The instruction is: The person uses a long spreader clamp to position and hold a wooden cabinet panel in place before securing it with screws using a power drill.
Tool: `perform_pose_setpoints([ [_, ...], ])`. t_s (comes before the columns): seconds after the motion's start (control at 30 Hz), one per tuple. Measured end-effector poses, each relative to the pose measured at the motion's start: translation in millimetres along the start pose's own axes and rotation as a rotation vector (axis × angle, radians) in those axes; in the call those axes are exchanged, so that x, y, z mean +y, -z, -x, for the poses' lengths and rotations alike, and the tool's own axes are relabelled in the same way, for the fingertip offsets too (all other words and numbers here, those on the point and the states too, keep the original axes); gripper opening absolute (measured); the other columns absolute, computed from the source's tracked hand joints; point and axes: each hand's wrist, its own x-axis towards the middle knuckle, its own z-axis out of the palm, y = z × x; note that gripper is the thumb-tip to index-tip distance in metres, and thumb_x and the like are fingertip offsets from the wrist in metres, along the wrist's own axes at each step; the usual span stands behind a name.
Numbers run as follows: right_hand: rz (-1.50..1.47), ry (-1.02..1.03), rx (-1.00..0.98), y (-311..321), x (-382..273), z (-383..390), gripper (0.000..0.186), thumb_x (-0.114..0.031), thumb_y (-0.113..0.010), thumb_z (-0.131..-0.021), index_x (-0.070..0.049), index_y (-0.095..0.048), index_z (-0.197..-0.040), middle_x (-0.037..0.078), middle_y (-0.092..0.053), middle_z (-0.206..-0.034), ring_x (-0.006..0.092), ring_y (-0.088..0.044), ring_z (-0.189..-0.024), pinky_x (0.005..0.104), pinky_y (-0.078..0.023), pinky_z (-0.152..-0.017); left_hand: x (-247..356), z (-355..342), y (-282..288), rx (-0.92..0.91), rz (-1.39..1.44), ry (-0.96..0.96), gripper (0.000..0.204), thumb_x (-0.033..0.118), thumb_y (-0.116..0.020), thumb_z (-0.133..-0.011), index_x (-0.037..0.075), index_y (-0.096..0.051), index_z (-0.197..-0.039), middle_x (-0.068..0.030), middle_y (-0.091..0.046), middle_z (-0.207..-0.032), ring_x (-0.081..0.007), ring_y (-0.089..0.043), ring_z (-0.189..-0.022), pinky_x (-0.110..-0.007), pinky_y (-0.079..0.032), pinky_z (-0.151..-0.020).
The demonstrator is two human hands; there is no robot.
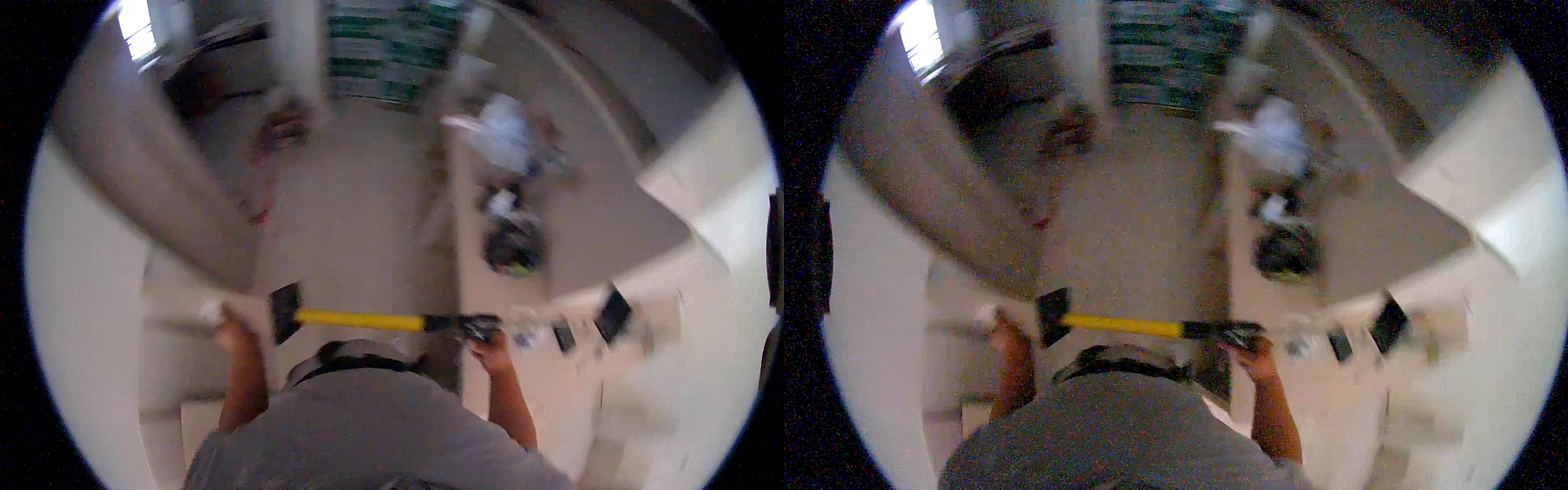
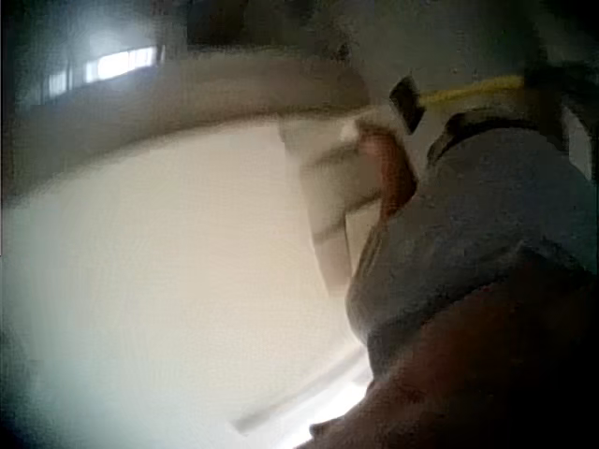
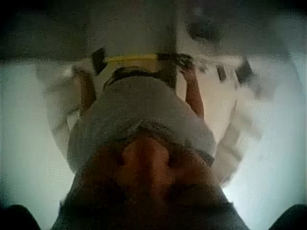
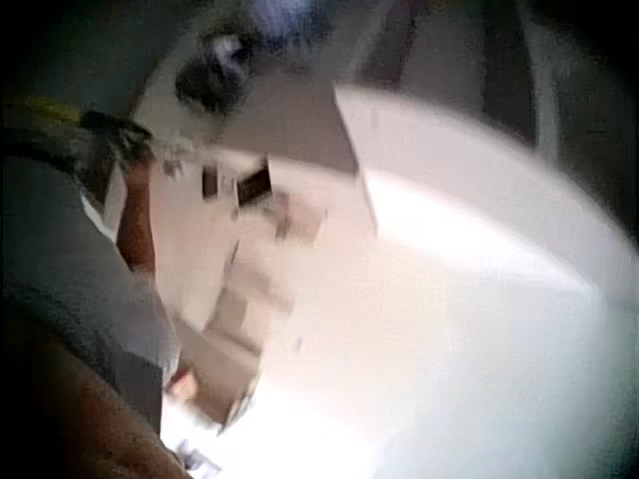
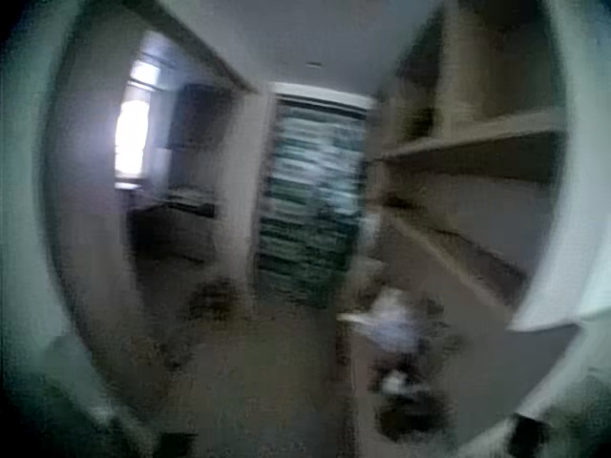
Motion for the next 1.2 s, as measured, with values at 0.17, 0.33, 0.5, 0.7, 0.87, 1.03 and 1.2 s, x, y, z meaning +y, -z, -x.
perform_pose_setpoints([
  [0.17,-0.094,0.028,-0.153,-21.3,-24.2,-39.0,0.032,-0.014,-0.079,-0.082,-0.001,-0.071,-0.110,0.005,-0.075,-0.092,0.0064,-0.051,-0.058,0.0227,-0.039,-0.051,46.5,48.8,3.3,0.256,-0.284,-0.013,0.066,0.051,-0.072,-0.091,-0.003,-0.061,-0.127,-0.0168,-0.067,-0.123,-0.0322,-0.065,-0.105,-0.046,-0.056,-0.086],
  [0.33,-0.038,0.046,-0.137,-25.4,-21.5,-33.3,0.029,-0.015,-0.081,-0.081,-0.003,-0.074,-0.106,0.006,-0.077,-0.094,0.0064,-0.055,-0.061,0.0229,-0.040,-0.051,13.5,-30.5,44.5,0.185,-0.462,-0.163,0.070,0.053,-0.072,-0.089,-0.005,-0.062,-0.127,-0.0186,-0.065,-0.128,-0.0347,-0.064,-0.110,-0.048,-0.057,-0.087],
  [0.5,0.018,0.119,-0.127,-29.7,-18.3,-34.3,0.027,-0.013,-0.080,-0.081,-0.003,-0.074,-0.105,0.006,-0.077,-0.093,0.0066,-0.055,-0.060,0.0232,-0.040,-0.051,-2.4,-74.0,79.5,0.038,-0.545,-0.241,0.074,0.051,-0.073,-0.088,-0.004,-0.057,-0.135,-0.0194,-0.064,-0.132,-0.0355,-0.064,-0.114,-0.048,-0.057,-0.087],
  [0.7,-0.146,0.050,-0.119,-24.5,-17.3,-27.2,0.030,-0.027,-0.081,-0.081,-0.008,-0.074,-0.103,0.003,-0.075,-0.089,0.0099,-0.057,-0.064,0.0263,-0.040,-0.052,8.4,-31.5,64.3,-0.036,-1.473,-0.469,0.082,0.043,-0.076,-0.089,-0.004,-0.040,-0.145,-0.0173,-0.064,-0.128,-0.0320,-0.067,-0.107,-0.044,-0.059,-0.086],
  [0.87,-0.397,0.170,-0.233,-30.8,-27.0,-23.9,0.061,-0.063,-0.056,-0.095,-0.005,-0.071,-0.110,0.019,-0.074,-0.107,0.0107,-0.053,-0.057,0.0256,-0.041,-0.051,8.8,-8.9,48.6,-0.004,-0.014,-0.085,0.072,0.046,-0.069,-0.095,-0.011,-0.049,-0.135,-0.0214,-0.062,-0.127,-0.0367,-0.067,-0.105,-0.049,-0.058,-0.089],
  [1.03,-0.576,0.071,-0.228,-24.5,-17.4,-26.5,0.085,-0.077,-0.039,-0.094,-0.003,-0.058,-0.131,0.026,-0.071,-0.111,0.0143,-0.054,-0.057,0.0262,-0.041,-0.051,-6.8,-46.1,76.5,-0.069,-0.255,-0.274,0.071,0.045,-0.067,-0.097,-0.009,-0.047,-0.138,-0.0208,-0.061,-0.130,-0.0360,-0.065,-0.110,-0.049,-0.056,-0.093],
  [1.2,-0.504,0.116,-0.227,-37.6,-16.3,-31.1,0.077,-0.070,-0.053,-0.093,-0.003,-0.058,-0.129,0.021,-0.072,-0.109,0.0136,-0.059,-0.062,0.0251,-0.044,-0.050,27.0,10.1,53.6,0.031,-0.077,-0.035,0.064,0.042,-0.061,-0.100,-0.002,-0.046,-0.143,-0.0153,-0.064,-0.129,-0.0317,-0.066,-0.107,-0.047,-0.057,-0.091],
])
